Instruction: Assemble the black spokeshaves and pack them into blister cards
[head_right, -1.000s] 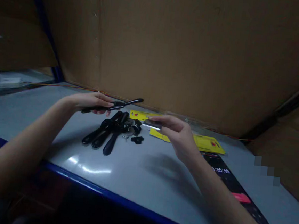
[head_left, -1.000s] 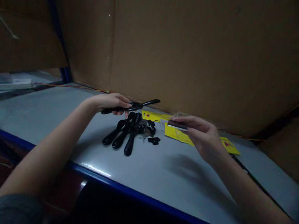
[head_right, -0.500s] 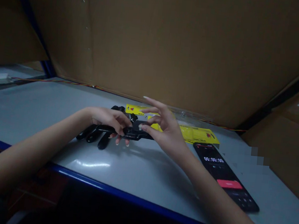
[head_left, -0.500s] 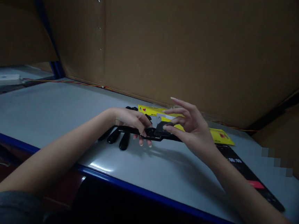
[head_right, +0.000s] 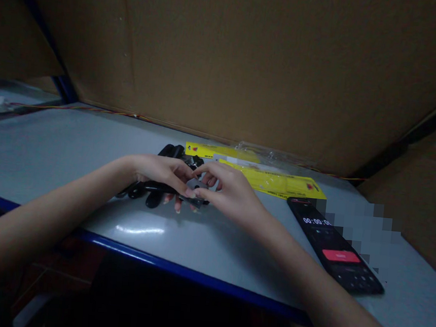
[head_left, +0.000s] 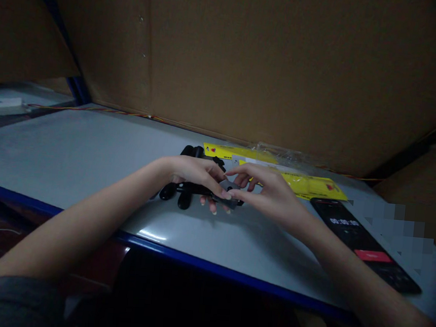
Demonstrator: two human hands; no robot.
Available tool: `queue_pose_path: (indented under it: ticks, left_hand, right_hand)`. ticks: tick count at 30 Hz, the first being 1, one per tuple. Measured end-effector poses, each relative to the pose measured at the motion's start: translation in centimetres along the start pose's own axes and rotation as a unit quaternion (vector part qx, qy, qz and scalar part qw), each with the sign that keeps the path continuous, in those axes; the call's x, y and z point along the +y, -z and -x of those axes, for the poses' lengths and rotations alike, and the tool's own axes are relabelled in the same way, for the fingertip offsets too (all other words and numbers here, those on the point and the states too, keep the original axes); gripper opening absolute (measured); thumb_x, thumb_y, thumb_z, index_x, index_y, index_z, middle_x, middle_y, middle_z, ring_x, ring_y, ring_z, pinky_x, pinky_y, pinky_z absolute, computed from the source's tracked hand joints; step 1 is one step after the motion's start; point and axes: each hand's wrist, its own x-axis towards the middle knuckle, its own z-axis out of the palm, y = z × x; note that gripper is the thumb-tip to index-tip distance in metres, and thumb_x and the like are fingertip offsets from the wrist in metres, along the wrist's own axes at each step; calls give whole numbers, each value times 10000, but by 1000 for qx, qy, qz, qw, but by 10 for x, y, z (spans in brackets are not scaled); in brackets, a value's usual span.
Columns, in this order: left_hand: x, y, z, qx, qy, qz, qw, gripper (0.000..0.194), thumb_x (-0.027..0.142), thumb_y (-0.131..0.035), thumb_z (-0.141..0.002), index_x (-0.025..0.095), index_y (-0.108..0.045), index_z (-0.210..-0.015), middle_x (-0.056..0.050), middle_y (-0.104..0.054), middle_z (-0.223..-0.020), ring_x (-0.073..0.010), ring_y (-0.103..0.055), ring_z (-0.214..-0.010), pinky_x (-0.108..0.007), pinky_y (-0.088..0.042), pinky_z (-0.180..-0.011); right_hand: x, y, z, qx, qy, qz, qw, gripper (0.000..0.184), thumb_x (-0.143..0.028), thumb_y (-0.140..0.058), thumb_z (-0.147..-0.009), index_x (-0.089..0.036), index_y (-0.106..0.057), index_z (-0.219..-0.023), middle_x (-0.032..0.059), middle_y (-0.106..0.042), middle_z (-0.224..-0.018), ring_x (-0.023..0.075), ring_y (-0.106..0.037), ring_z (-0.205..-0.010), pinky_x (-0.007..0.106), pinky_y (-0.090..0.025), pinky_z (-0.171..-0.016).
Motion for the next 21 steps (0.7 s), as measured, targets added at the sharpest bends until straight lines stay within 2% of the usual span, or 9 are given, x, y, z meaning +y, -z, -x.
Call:
queue_pose_path:
  ticks: [5, 10, 16, 21]
  left_hand:
    - [-2, -1, 0, -9, 9, -8, 1000, 279, 320, -652, -720, 131, -614, -921, -110, -661, -1013, -143, -655, -699, -203, -437, -480]
    - [-1, -1, 1, -20, 6, -6, 1000, 285, 317, -668, -699, 143, -622, -920, -99, -671, -989, -144, -654, -695, -215, -450, -498]
    - [-3, 0, 1, -16, 3, 2, 1000, 297, 330, -653, -706, 134, -643, -928, -125, -650, -1034, -161, -660, -703, -213, -449, -476]
    - [-2, 1, 2, -4, 6, 14, 1000, 260, 278, -660, -693, 135, -649, -909, -119, -655, -1025, -139, -655, -660, -184, -431, -446]
  right_hand:
    - [-2, -1, 0, 21, 8, -16, 1000, 347, -229, -658, -709, -219, -585, -1048, 11, -628, -834, 135, -576, -730, 264, -445, -633]
    - [1, -1, 0, 67, 20, -12, 997, 310, -217, -656, -716, -212, -592, -1020, 15, -634, -832, 136, -579, -735, 258, -435, -623]
    - [-3, -2, 0, 7, 44, -6, 999, 202, -215, -634, -732, -214, -633, -934, 11, -626, -827, 128, -557, -724, 261, -425, -645]
    - [-3, 4, -3, -7, 11, -22, 1000, 239, -314, -636, -728, -232, -635, -952, 22, -642, -888, 156, -573, -787, 282, -435, -667]
